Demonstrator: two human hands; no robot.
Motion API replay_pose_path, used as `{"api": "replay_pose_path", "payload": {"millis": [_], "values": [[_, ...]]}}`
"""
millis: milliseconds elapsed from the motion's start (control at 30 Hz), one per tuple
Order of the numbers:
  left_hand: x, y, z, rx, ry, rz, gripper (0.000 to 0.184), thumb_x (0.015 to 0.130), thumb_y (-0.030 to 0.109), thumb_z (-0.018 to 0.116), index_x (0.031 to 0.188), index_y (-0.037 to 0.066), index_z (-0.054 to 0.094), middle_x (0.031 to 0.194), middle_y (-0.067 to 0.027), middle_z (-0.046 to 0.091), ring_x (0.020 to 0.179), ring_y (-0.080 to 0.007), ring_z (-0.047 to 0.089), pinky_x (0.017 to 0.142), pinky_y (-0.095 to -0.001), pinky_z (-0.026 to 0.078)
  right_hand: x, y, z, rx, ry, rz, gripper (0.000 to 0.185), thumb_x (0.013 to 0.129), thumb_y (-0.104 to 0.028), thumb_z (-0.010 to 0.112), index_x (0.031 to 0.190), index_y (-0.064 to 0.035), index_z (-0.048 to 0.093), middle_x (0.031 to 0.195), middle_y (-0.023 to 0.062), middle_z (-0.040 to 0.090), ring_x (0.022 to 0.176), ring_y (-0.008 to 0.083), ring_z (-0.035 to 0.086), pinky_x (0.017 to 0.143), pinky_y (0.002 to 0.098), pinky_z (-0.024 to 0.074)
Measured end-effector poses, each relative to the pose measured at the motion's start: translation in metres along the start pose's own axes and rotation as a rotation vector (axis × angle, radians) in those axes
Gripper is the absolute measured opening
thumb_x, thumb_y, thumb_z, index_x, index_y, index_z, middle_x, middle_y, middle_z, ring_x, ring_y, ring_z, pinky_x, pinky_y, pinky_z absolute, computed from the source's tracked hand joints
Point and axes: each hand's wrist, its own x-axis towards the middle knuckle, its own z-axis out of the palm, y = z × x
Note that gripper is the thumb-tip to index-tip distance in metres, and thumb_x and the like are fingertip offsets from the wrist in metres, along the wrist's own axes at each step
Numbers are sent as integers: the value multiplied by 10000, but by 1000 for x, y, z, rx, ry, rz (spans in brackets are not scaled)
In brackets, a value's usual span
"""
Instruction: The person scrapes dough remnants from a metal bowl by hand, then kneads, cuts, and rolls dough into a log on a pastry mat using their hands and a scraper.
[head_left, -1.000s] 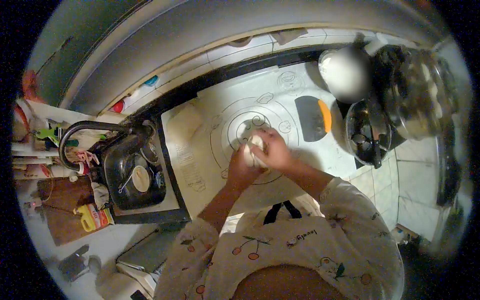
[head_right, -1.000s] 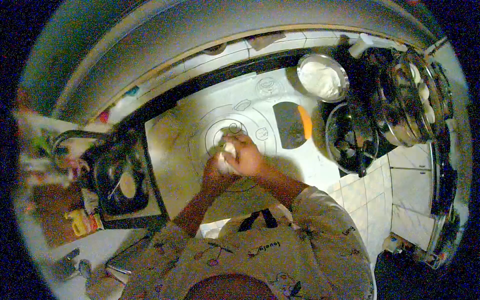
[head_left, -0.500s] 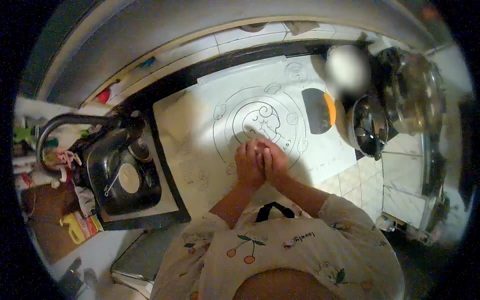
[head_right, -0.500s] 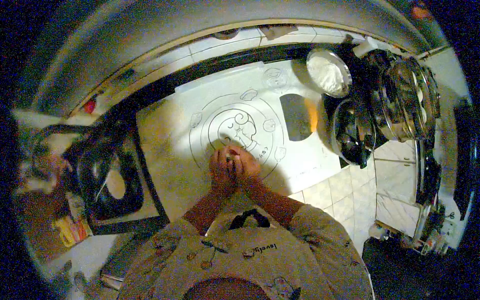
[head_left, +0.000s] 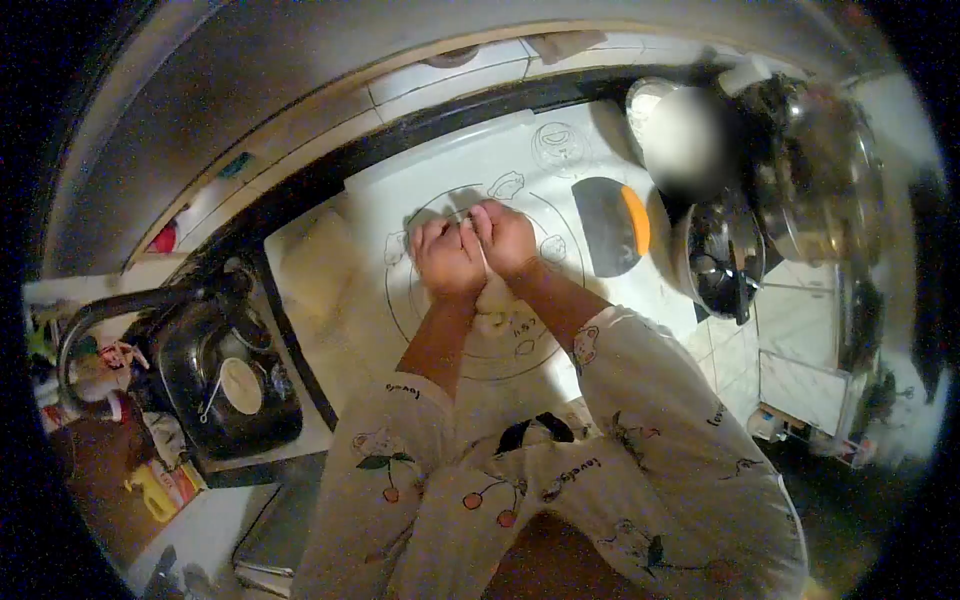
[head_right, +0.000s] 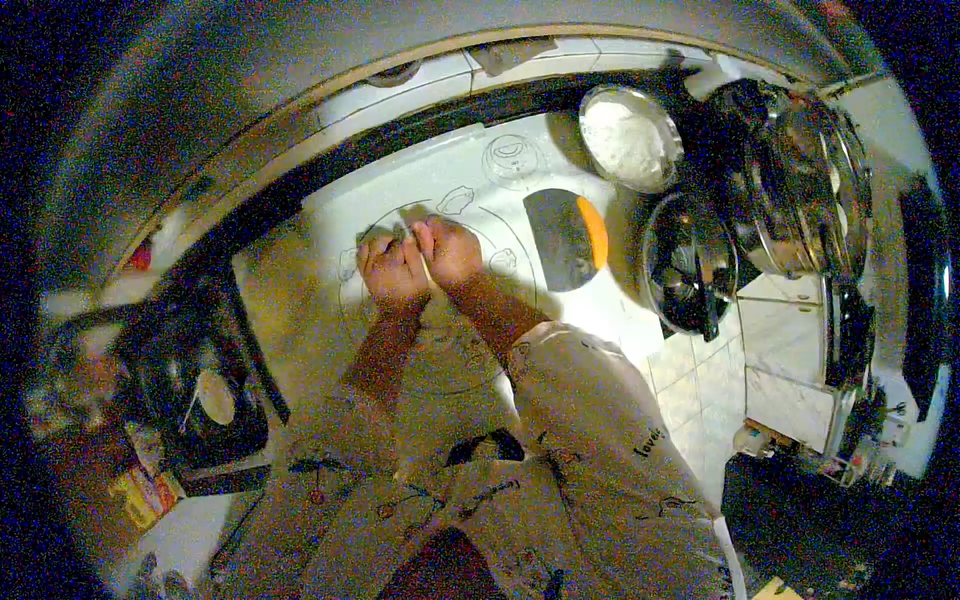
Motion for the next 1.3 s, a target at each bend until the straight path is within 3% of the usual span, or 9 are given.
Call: {"api": "replay_pose_path", "payload": {"millis": [100,233,300,400,767,1033,1100,1233,1300], "values": [[-13,12,-32,-240,24,37,223,810,135,525,984,8,581,1045,-162,556,968,-366,506,854,-430,402,-19,-28,-19,40,-14,-109,280,898,-317,460,925,-92,624,839,142,637,718,362,604,629,428,498],[-71,-11,-86,-895,-685,302,426,741,108,592,1141,21,474,1207,-182,473,1111,-367,448,954,-422,346,-90,-54,-42,166,-115,-531,321,832,-342,559,1036,-98,594,919,129,639,756,314,623,669,404,510],[-88,-10,-105,-839,-895,377,493,745,124,598,1201,31,437,1257,-178,439,1171,-347,418,998,-440,298,-140,-60,-29,377,-121,-281,336,804,-327,585,1051,-100,584,893,131,630,793,324,596,719,441,477],[-126,10,-123,-296,-765,224,435,771,167,581,1169,42,459,1266,-164,433,1188,-322,410,1008,-478,266,-155,-101,-56,351,-100,-234,154,837,-104,526,978,-54,561,876,142,587,770,315,564,657,412,434],[-56,-9,-19,113,-223,142,302,782,246,556,1035,81,553,1073,-103,524,1065,-307,453,912,-466,318,-39,-7,24,58,313,-199,162,885,-168,479,876,-25,555,834,176,577,721,374,533,650,448,426],[3,15,-12,115,60,-164,324,778,242,571,1043,56,563,1171,-146,512,1102,-350,433,981,-492,278,19,-18,1,-61,-116,27,346,909,-270,457,725,-7,588,666,186,586,597,395,547,599,447,448],[-20,32,-37,-68,-237,-156,383,781,253,555,1085,20,548,1211,-180,499,1116,-359,443,989,-503,274,-18,-28,-32,-94,-88,-85,280,867,-240,508,713,-22,594,711,180,588,647,383,537,615,434,442],[-100,71,-66,-177,50,502,435,766,278,519,1108,9,530,1204,-184,507,1184,-309,432,974,-562,236,-138,-14,-74,-7,290,-430,132,799,-192,582,782,-62,561,759,142,591,683,327,561,638,430,446],[-131,79,-64,-32,-175,630,405,796,294,473,1122,62,538,1196,-125,513,1176,-251,440,982,-543,211,-190,8,-66,34,281,-233,107,790,-163,568,819,-60,560,803,156,582,714,330,555,626,429,435]]}}
